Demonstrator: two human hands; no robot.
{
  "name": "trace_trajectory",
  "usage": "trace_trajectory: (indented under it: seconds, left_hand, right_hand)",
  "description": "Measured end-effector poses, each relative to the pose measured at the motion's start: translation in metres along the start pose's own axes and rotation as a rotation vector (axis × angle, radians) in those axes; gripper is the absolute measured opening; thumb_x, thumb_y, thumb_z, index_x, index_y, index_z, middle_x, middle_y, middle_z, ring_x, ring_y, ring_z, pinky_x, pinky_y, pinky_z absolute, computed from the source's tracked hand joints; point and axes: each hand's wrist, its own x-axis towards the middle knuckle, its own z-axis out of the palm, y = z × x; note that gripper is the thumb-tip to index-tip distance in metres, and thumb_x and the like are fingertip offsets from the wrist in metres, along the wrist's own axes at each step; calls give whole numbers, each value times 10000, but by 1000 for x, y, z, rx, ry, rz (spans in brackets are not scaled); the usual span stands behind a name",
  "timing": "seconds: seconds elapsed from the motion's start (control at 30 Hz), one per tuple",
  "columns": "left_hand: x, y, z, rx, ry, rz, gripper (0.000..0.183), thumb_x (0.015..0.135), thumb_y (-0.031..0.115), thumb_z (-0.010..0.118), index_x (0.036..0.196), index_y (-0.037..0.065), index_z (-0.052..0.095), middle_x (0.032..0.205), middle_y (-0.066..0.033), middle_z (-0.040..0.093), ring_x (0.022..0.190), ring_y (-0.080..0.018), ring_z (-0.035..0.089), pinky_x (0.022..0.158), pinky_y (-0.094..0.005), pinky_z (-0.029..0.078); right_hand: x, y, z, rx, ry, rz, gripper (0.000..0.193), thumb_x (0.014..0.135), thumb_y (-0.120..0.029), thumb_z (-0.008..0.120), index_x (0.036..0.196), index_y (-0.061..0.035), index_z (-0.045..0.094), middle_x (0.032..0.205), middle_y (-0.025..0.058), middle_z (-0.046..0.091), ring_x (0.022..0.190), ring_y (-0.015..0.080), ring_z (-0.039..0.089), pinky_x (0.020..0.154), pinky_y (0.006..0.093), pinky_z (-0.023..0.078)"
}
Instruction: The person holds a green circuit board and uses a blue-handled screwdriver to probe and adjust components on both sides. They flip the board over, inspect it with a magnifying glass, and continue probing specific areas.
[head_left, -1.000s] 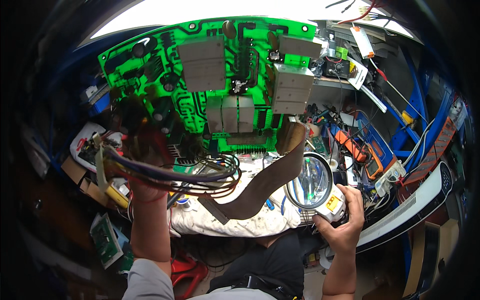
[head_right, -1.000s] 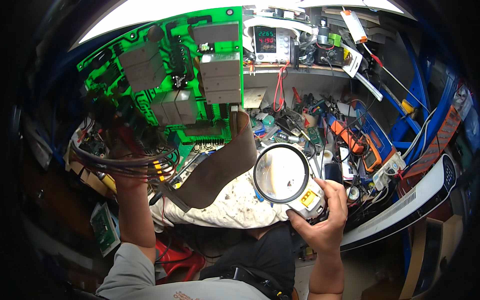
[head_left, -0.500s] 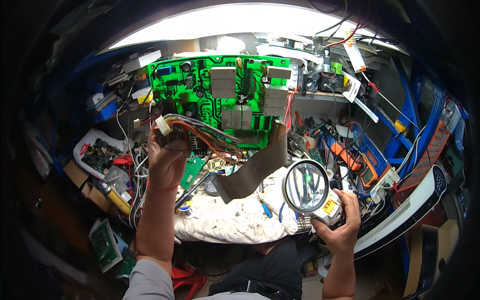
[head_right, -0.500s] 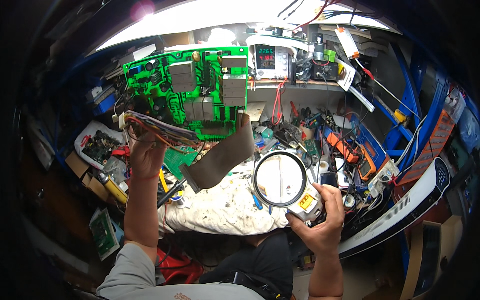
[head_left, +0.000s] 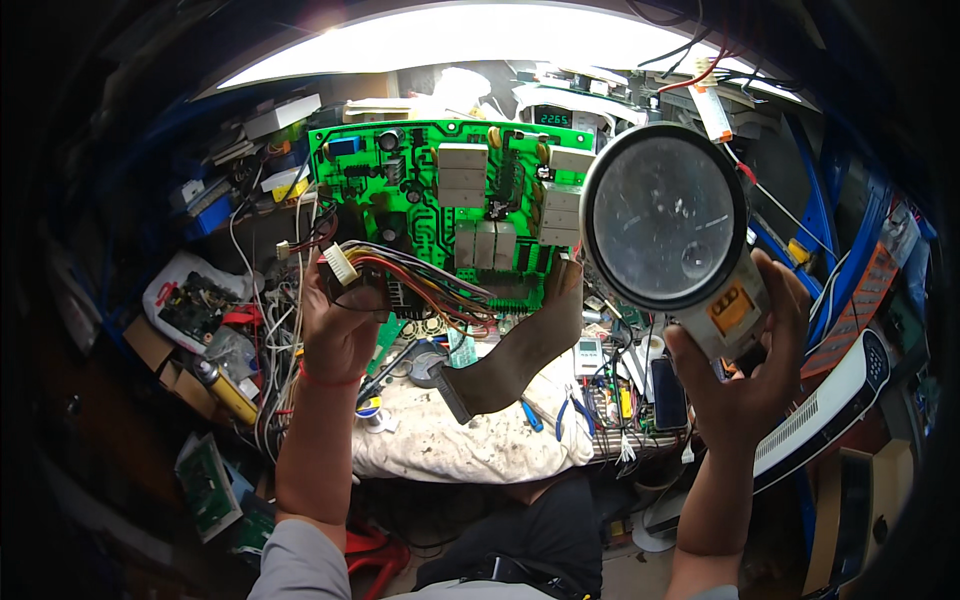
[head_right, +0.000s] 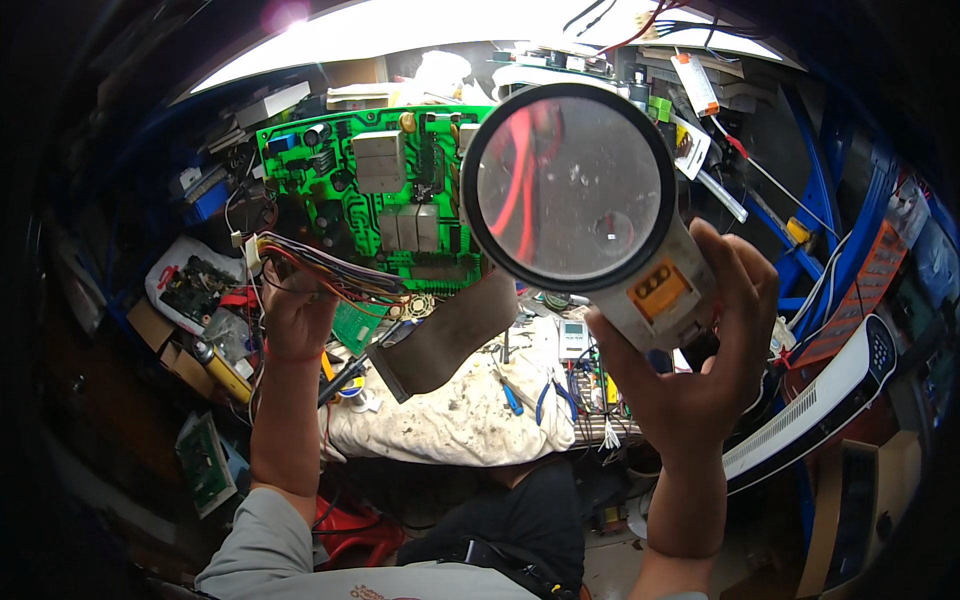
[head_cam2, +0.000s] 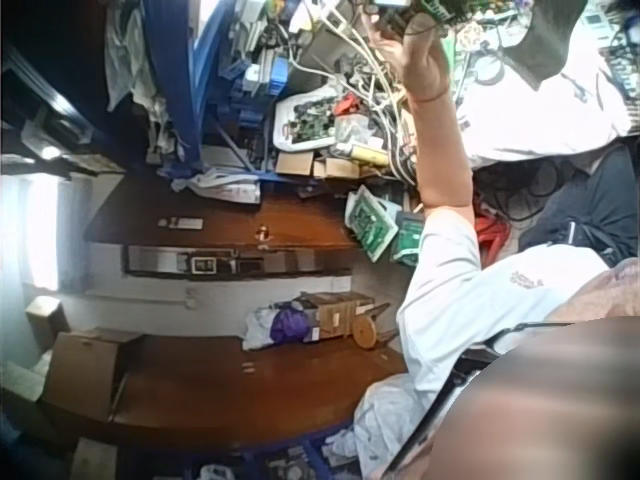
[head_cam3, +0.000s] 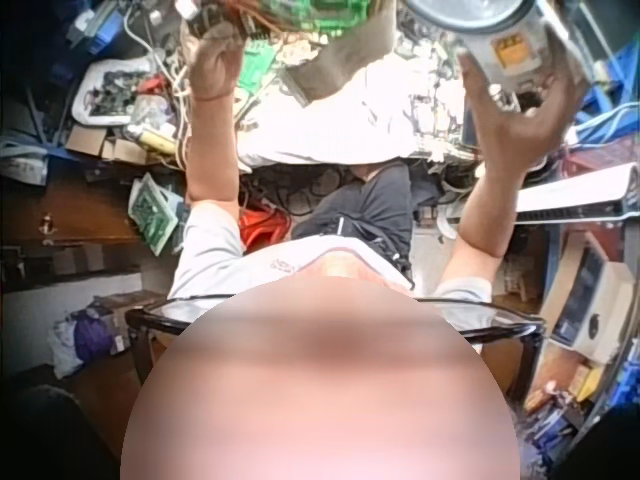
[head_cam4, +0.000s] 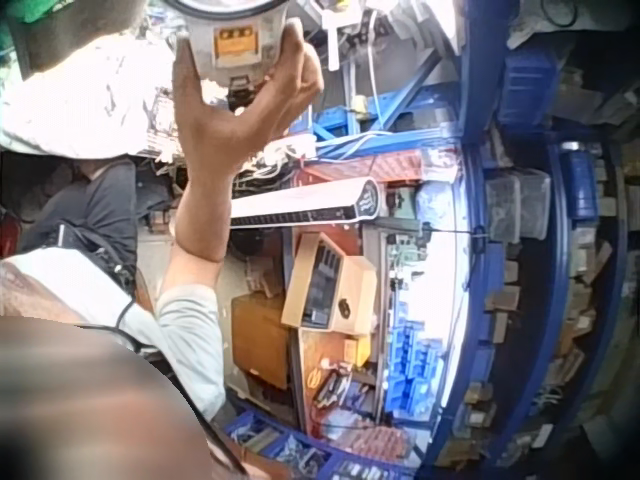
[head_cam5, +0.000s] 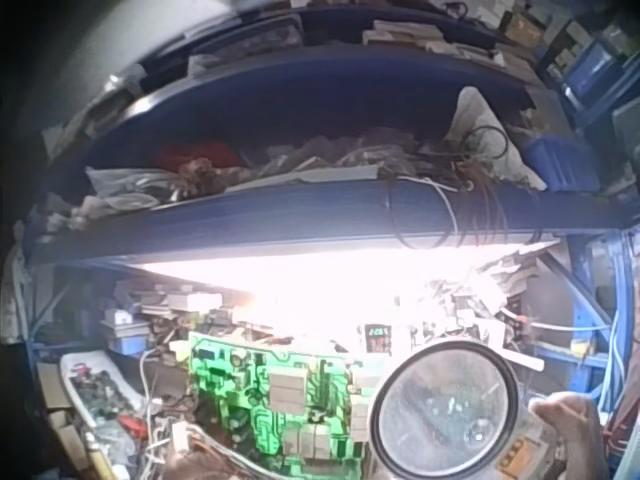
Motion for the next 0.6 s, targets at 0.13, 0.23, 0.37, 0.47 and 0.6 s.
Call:
trace_trajectory:
  seconds: [0.13,0.23,0.37,0.47,0.6]
  left_hand:
    - [-1,2,-1,-53,-60,-5,651,843,-120,576,1459,81,510,1252,-107,702,1166,-262,687,1026,-453,560]
    - [-4,3,5,-14,14,-1,576,827,-84,646,1378,49,540,1172,-103,711,1062,-245,702,936,-413,564]
    - [-19,3,11,-54,216,-6,476,796,-81,727,1232,8,559,1051,-126,737,935,-263,740,785,-358,608]
    - [-30,6,4,-168,168,8,578,806,-128,692,1332,55,537,1185,-143,720,1059,-303,728,859,-430,636]
    - [-40,6,-10,-254,117,41,781,834,-101,708,1526,125,428,1392,-145,630,1200,-292,685,943,-477,642]
  right_hand:
    - [10,-10,12,16,-29,-36,887,707,-245,952,1467,-63,530,1366,140,524,1236,253,563,910,353,541]
    - [16,-20,21,37,-67,-147,883,689,-259,961,1443,-47,555,1336,149,543,1213,273,564,904,371,536]
    - [22,-33,25,85,-84,-213,892,674,-267,966,1432,-29,560,1301,160,548,1196,288,563,879,372,534]
    - [24,-39,22,88,-103,-223,904,664,-268,971,1426,-14,557,1294,168,543,1188,288,563,864,366,531]
    - [23,-45,17,74,-119,-223,925,646,-264,979,1419,8,549,1267,171,553,1178,291,559,868,372,518]
